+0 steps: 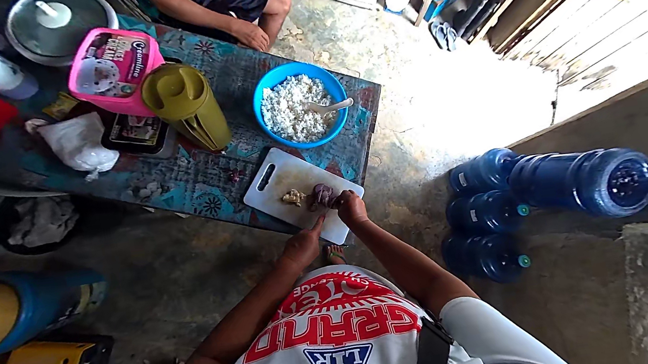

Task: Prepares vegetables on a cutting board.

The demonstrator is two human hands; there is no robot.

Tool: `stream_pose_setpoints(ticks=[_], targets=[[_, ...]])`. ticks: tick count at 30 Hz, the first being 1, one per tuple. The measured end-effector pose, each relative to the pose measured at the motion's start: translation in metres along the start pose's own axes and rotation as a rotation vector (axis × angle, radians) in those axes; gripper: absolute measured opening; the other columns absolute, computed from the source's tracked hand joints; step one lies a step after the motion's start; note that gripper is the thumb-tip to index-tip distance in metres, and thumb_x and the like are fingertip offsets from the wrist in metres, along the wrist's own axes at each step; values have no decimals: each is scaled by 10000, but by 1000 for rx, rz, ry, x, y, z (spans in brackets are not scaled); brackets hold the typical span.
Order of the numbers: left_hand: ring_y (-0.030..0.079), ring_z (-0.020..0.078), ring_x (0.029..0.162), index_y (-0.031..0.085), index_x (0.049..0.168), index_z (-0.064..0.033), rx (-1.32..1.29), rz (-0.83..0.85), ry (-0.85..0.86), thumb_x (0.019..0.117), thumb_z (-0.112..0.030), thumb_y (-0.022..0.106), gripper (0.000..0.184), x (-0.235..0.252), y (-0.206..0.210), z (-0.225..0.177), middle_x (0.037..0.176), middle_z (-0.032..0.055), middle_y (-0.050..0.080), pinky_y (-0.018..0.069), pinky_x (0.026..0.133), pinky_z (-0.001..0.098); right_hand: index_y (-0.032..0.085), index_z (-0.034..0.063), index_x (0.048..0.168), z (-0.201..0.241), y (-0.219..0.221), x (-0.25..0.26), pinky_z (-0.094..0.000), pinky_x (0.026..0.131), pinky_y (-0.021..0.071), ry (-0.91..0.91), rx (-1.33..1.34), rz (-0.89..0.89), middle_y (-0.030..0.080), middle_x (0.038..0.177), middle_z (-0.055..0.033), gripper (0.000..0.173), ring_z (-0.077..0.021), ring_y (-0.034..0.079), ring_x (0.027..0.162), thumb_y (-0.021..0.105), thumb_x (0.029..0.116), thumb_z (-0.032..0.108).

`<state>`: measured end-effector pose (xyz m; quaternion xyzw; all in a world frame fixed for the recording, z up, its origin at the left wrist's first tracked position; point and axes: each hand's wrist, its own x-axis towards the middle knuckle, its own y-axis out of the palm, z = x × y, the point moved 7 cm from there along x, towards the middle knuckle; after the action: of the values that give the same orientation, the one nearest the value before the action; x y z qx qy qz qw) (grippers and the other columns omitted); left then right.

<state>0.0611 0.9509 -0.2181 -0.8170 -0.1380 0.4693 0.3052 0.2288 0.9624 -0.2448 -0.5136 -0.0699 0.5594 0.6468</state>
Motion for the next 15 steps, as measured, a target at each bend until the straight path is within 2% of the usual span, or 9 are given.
stream_pose_setpoints(ticks=[4, 5, 7, 8, 9, 10, 11, 12, 15], targets=[[660, 394, 1198, 146, 1669, -304, -165, -11, 53, 1129, -224, 337, 578, 25, 11, 17, 1325, 237, 650, 501, 1038, 561, 698, -13, 1138, -2, -2, -3, -578, 980, 534, -3, 63, -30, 662, 1247, -224, 225, -392, 655, 1151, 696, 953, 115], [695, 367, 1094, 174, 1667, -282, -280, -6, 76, 1138, -245, 332, 553, 29, 12, 23, 1276, 233, 669, 536, 981, 527, 693, -19, 1141, -3, -2, -2, -576, 979, 534, -10, 66, -36, 664, 1237, -228, 239, -394, 658, 1142, 708, 949, 121], [621, 242, 689, 202, 1661, -260, -540, 39, 81, 1148, -310, 310, 526, 32, 14, 36, 997, 169, 650, 555, 655, 401, 676, -37, 1155, -5, -1, -2, -582, 975, 533, -43, 74, -46, 663, 1228, -244, 268, -406, 663, 1125, 720, 944, 123], [585, 218, 631, 199, 1661, -275, -594, 59, 66, 1148, -333, 309, 528, 30, 13, 39, 954, 151, 631, 538, 603, 382, 671, -40, 1156, -5, 0, -3, -585, 969, 536, -61, 73, -50, 662, 1225, -248, 268, -408, 666, 1116, 717, 946, 121], [600, 230, 656, 205, 1661, -271, -543, 39, 68, 1147, -326, 309, 527, 27, 10, 39, 984, 161, 645, 545, 628, 394, 671, -39, 1151, -4, -1, -4, -587, 962, 540, -76, 67, -55, 662, 1220, -248, 257, -410, 668, 1109, 711, 951, 118], [664, 281, 796, 210, 1662, -253, -424, 0, 82, 1145, -296, 314, 529, 23, 3, 35, 1102, 197, 677, 566, 757, 446, 675, -35, 1147, -3, -2, -4, -588, 956, 543, -84, 58, -57, 665, 1213, -248, 245, -412, 671, 1105, 707, 954, 113], [707, 348, 1053, 200, 1665, -238, -300, -24, 96, 1143, -269, 321, 537, 16, -2, 28, 1280, 231, 672, 542, 969, 517, 677, -27, 1153, -1, -4, -4, -587, 955, 545, -87, 44, -50, 667, 1215, -245, 240, -413, 670, 1109, 702, 958, 111], [671, 401, 1177, 189, 1668, -232, -212, -43, 107, 1139, -251, 324, 545, 9, -4, 20, 1328, 258, 649, 490, 1051, 569, 679, -18, 1158, 2, -5, -4, -588, 953, 545, -87, 30, -40, 668, 1215, -243, 235, -414, 668, 1115, 699, 960, 107], [655, 438, 1185, 144, 1674, -259, -62, -48, 80, 1134, -244, 317, 567, -9, -8, 2, 1279, 262, 663, 496, 1023, 602, 693, 6, 1159, 5, -5, -4, -592, 938, 549, -90, -2, -27, 669, 1210, -242, 218, -416, 668, 1113, 682, 965, 104]])
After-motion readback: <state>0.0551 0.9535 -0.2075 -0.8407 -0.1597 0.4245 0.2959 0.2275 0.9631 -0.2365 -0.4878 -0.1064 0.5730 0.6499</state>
